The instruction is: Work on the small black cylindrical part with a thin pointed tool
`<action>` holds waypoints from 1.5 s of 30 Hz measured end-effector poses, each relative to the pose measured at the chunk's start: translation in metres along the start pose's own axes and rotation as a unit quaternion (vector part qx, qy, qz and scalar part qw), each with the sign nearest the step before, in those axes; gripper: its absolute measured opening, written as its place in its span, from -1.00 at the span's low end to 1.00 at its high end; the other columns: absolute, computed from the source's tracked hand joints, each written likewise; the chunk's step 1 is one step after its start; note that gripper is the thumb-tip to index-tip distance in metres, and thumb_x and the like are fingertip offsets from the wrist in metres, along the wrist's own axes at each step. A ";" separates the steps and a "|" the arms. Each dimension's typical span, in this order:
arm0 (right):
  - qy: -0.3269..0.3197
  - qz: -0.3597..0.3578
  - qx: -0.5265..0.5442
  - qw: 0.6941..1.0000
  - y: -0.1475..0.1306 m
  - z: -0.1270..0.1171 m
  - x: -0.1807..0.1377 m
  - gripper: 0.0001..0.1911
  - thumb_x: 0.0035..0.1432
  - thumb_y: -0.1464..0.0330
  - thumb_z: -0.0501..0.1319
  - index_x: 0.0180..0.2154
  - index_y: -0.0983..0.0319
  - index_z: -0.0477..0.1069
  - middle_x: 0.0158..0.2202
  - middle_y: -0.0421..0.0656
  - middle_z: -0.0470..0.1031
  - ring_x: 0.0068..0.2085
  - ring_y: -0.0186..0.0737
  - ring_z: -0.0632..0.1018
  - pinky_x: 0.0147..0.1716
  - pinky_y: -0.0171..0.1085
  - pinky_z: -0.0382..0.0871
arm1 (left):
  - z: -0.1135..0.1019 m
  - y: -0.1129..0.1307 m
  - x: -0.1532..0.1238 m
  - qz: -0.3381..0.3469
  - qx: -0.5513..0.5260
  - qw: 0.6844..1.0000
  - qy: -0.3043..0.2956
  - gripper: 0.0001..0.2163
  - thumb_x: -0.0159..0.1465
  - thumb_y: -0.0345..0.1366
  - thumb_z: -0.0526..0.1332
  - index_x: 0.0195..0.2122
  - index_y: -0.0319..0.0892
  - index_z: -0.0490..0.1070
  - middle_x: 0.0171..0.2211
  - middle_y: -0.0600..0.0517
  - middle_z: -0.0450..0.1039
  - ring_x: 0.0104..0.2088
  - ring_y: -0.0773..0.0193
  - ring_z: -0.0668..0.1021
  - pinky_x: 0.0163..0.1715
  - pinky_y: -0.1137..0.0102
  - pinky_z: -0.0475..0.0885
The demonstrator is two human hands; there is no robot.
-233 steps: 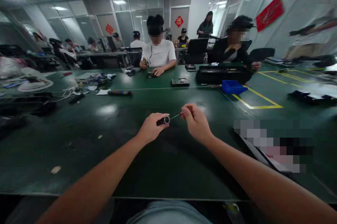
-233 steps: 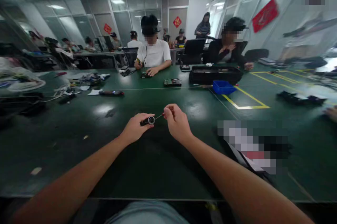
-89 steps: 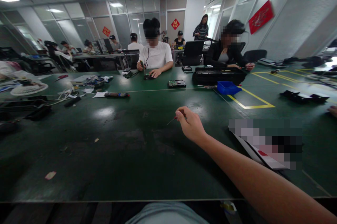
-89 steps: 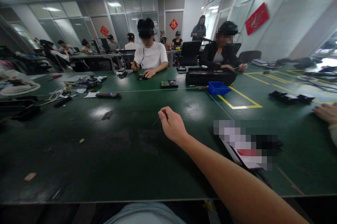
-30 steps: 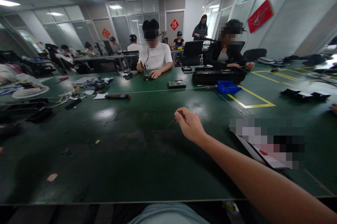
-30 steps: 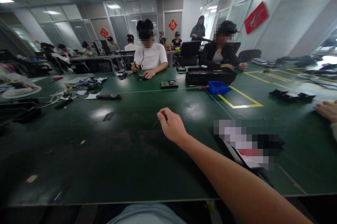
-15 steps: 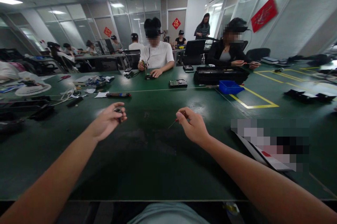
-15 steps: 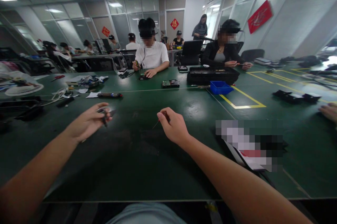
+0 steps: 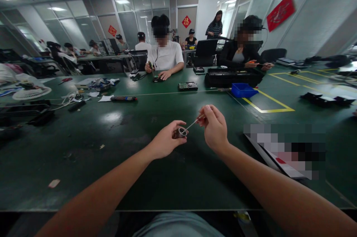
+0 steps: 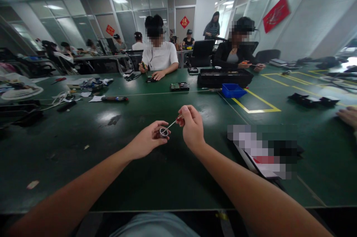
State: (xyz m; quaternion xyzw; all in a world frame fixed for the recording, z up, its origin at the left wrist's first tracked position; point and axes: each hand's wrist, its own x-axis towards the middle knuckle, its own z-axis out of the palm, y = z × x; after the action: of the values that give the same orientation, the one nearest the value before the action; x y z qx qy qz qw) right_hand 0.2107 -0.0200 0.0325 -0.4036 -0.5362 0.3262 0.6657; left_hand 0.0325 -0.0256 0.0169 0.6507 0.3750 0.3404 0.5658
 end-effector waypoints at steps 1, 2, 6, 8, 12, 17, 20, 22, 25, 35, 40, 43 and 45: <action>0.000 -0.013 -0.010 1.000 -0.002 0.000 -0.002 -0.71 0.32 0.13 0.05 -0.38 0.15 0.31 -0.52 -0.24 0.33 -0.52 -0.30 0.40 -0.53 -0.29 0.28 | -0.001 -0.002 -0.001 0.003 -0.008 1.000 0.008 -0.49 0.12 -0.53 0.35 0.10 -0.16 0.31 -0.05 -0.09 0.50 -0.05 0.18 0.55 0.07 0.18 0.39; -0.004 -0.025 -0.022 0.999 -0.003 0.001 -0.004 -0.72 0.32 0.14 0.06 -0.37 0.15 0.33 -0.51 -0.24 0.35 -0.51 -0.30 0.40 -0.52 -0.29 0.30 | -0.002 -0.003 -0.002 0.005 -0.012 1.000 0.014 -0.48 0.11 -0.54 0.35 0.09 -0.16 0.31 -0.05 -0.08 0.50 -0.04 0.18 0.56 0.07 0.20 0.39; -0.013 -0.078 -0.055 0.995 -0.006 0.002 -0.011 -0.75 0.34 0.18 0.07 -0.32 0.16 0.35 -0.46 -0.23 0.39 -0.45 -0.30 0.45 -0.45 -0.27 0.35 | -0.012 -0.007 -0.002 0.027 0.044 0.998 0.044 -0.61 0.10 -0.53 0.35 -0.03 -0.20 0.44 -0.10 -0.05 0.52 -0.09 0.17 0.56 0.04 0.21 0.41; -0.010 -0.099 -0.053 0.994 -0.004 0.002 -0.012 -0.76 0.36 0.19 0.06 -0.30 0.16 0.35 -0.45 -0.23 0.41 -0.44 -0.30 0.46 -0.43 -0.27 0.36 | -0.017 -0.008 -0.001 0.049 0.084 0.993 0.061 -0.63 0.10 -0.51 0.36 -0.04 -0.18 0.48 -0.11 -0.03 0.53 -0.10 0.17 0.56 0.03 0.22 0.40; -0.015 -0.117 -0.073 0.990 0.001 0.001 -0.009 -0.79 0.37 0.21 0.06 -0.27 0.16 0.35 -0.43 -0.24 0.43 -0.41 -0.30 0.49 -0.38 -0.26 0.38 | -0.026 -0.014 0.001 0.074 0.134 0.985 0.078 -0.61 0.14 -0.46 0.35 0.01 -0.10 0.48 -0.04 -0.01 0.52 -0.03 0.16 0.54 0.11 0.20 0.36; -0.055 -0.115 -0.147 0.981 0.002 0.000 -0.010 -0.83 0.37 0.23 0.07 -0.23 0.15 0.34 -0.41 -0.22 0.48 -0.37 -0.26 0.53 -0.36 -0.25 0.38 | -0.027 -0.017 0.001 0.077 0.163 0.980 0.088 -0.57 0.15 -0.43 0.36 0.07 -0.09 0.45 0.01 -0.02 0.52 0.01 0.15 0.53 0.14 0.20 0.35; -0.066 -0.116 -0.170 0.976 0.000 0.001 -0.011 -0.83 0.38 0.24 0.06 -0.23 0.16 0.34 -0.40 -0.21 0.49 -0.36 -0.25 0.55 -0.35 -0.25 0.38 | -0.027 -0.016 0.001 0.083 0.197 0.972 0.095 -0.62 0.15 -0.40 0.37 0.02 -0.09 0.49 -0.02 0.00 0.53 0.00 0.14 0.54 0.13 0.21 0.35; -0.072 -0.116 -0.179 0.974 -0.001 0.001 -0.011 -0.82 0.38 0.24 0.05 -0.23 0.16 0.34 -0.40 -0.21 0.50 -0.36 -0.25 0.55 -0.35 -0.25 0.38 | -0.027 -0.016 0.001 0.087 0.208 0.969 0.104 -0.61 0.16 -0.40 0.37 0.04 -0.07 0.49 0.00 0.01 0.53 0.03 0.14 0.52 0.15 0.20 0.33; -0.072 -0.113 -0.187 0.973 -0.002 0.001 -0.010 -0.81 0.38 0.23 0.05 -0.23 0.17 0.35 -0.40 -0.20 0.52 -0.36 -0.25 0.56 -0.36 -0.26 0.38 | -0.029 -0.018 0.001 0.090 0.207 0.968 0.112 -0.59 0.18 -0.39 0.36 0.07 -0.05 0.48 0.05 0.03 0.51 0.08 0.14 0.50 0.21 0.19 0.28; -0.069 -0.128 -0.281 0.949 -0.009 0.001 -0.007 -0.73 0.23 0.16 0.25 -0.44 0.19 0.43 -0.57 -0.24 0.45 -0.55 -0.31 0.43 -0.53 -0.30 0.23 | -0.032 -0.022 0.001 0.112 0.243 0.958 0.106 -0.61 0.20 -0.35 0.35 0.07 -0.03 0.48 0.05 0.02 0.51 0.08 0.13 0.50 0.19 0.17 0.31; -0.118 -0.158 -0.249 0.948 -0.006 0.002 -0.011 -0.86 0.30 0.33 0.12 -0.21 0.19 0.43 -0.36 -0.16 0.57 -0.33 -0.22 0.57 -0.32 -0.25 0.37 | -0.035 -0.025 0.002 0.119 0.261 0.950 0.122 -0.61 0.20 -0.34 0.36 0.07 0.00 0.48 0.04 0.04 0.51 0.07 0.15 0.50 0.19 0.20 0.31; -0.129 -0.143 -0.259 0.946 -0.006 0.002 -0.011 -0.86 0.27 0.38 0.11 -0.16 0.19 0.41 -0.30 -0.14 0.57 -0.28 -0.18 0.57 -0.28 -0.22 0.38 | -0.035 -0.024 0.003 0.113 0.261 0.950 0.133 -0.61 0.20 -0.37 0.35 0.06 -0.02 0.48 0.04 0.04 0.51 0.08 0.16 0.50 0.19 0.21 0.31; -0.131 -0.125 -0.264 0.947 -0.006 0.002 -0.011 -0.86 0.28 0.33 0.13 -0.17 0.19 0.42 -0.32 -0.14 0.56 -0.30 -0.19 0.57 -0.32 -0.23 0.37 | -0.035 -0.023 0.003 0.110 0.261 0.949 0.135 -0.61 0.19 -0.38 0.35 0.06 -0.04 0.48 0.04 0.03 0.51 0.07 0.15 0.50 0.18 0.21 0.31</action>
State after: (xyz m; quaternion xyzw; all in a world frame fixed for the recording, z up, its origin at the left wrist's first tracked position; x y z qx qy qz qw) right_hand 0.2070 -0.0318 0.0335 -0.4483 -0.7322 0.1370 0.4942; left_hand 0.0011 -0.0047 -0.0018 0.7606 0.4498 0.3758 0.2791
